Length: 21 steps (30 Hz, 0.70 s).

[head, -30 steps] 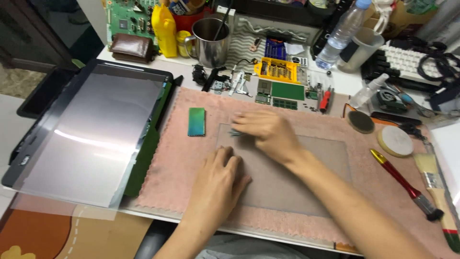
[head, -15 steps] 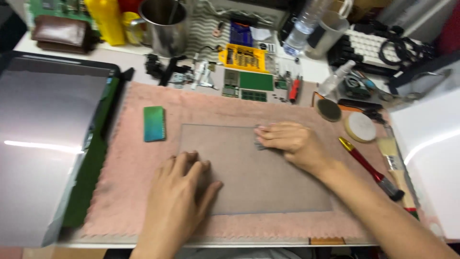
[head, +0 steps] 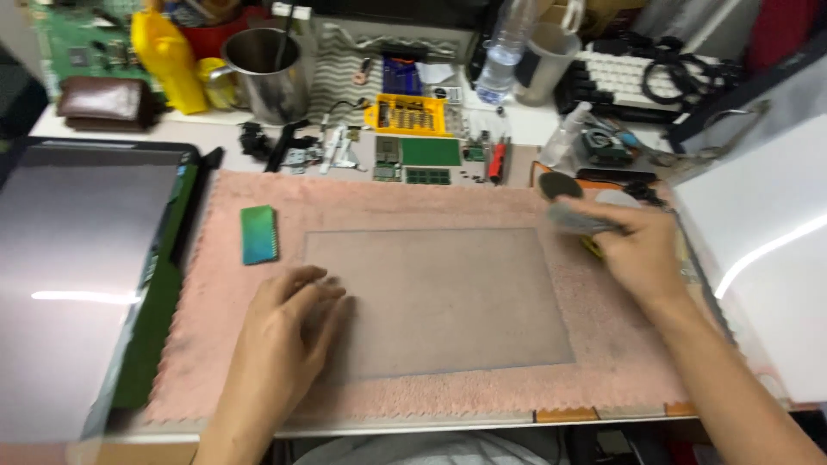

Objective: The person cleans a rectangular screen panel placed on a pink towel. They first use a red-handled brush to sweep the surface, then switch to a small green sponge to wipe the panel, and finally use a gray cloth to buff the screen.

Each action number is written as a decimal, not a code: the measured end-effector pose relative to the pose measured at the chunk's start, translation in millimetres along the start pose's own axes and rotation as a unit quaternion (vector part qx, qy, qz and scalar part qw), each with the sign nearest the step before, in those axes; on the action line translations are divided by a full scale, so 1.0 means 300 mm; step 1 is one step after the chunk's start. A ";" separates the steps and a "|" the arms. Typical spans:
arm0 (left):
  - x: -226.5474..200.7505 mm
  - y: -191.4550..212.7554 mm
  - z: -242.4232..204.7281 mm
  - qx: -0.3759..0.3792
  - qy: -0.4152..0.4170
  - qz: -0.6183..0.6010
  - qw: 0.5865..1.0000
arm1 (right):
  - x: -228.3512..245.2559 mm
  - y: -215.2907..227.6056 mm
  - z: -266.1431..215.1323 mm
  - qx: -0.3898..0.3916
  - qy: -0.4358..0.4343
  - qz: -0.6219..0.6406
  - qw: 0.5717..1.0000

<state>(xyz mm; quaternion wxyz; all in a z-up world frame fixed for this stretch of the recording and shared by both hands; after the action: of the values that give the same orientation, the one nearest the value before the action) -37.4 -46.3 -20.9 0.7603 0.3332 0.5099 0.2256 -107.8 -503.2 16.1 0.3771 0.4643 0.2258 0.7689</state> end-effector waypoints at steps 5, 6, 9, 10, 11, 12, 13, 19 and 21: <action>0.060 0.137 0.045 0.112 -0.064 -0.021 0.991 | 0.032 -0.008 -0.047 -0.199 -0.362 0.406 0.815; 0.060 0.148 0.045 0.111 -0.065 -0.021 0.991 | 0.106 -0.014 -0.035 -0.200 -0.361 0.406 0.815; 0.059 0.138 0.049 0.120 -0.073 -0.002 0.990 | 0.264 -0.026 -0.030 -0.137 -0.397 0.446 0.790; 0.062 0.130 0.054 0.103 -0.092 -0.001 0.990 | 0.278 -0.036 -0.036 -0.123 -0.398 0.434 0.799; 0.069 0.129 0.052 0.084 -0.108 0.003 0.991 | 0.293 -0.057 -0.035 -0.104 -0.397 0.424 0.807; 0.070 0.130 0.055 0.081 -0.104 0.004 0.991 | 0.328 -0.063 -0.024 -0.099 -0.397 0.424 0.808; 0.072 0.132 0.058 0.082 -0.100 0.019 0.991 | 0.361 -0.069 -0.009 -0.091 -0.413 0.390 0.818; 0.106 0.143 0.066 0.059 -0.105 0.036 0.992 | 0.363 -0.203 0.022 -0.077 -0.296 0.302 0.903; 0.117 0.157 0.064 0.055 -0.103 0.037 0.992 | 0.397 -0.266 0.071 -0.077 -0.287 0.280 0.913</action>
<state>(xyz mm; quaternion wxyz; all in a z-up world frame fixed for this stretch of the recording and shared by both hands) -6.4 4.0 -3.2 0.7805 0.4145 0.4276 0.1901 -93.4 -360.3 35.2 0.2292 0.6787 -0.0910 0.6918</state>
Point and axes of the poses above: each hand's wrist, its own z-axis towards the middle knuckle, its own y-axis out of the back of the hand, x = y × z, the point moved 1 cm from there along z, towards the middle knuckle, and after that the axes turned 13 degrees about y, right-handed, at the moved point
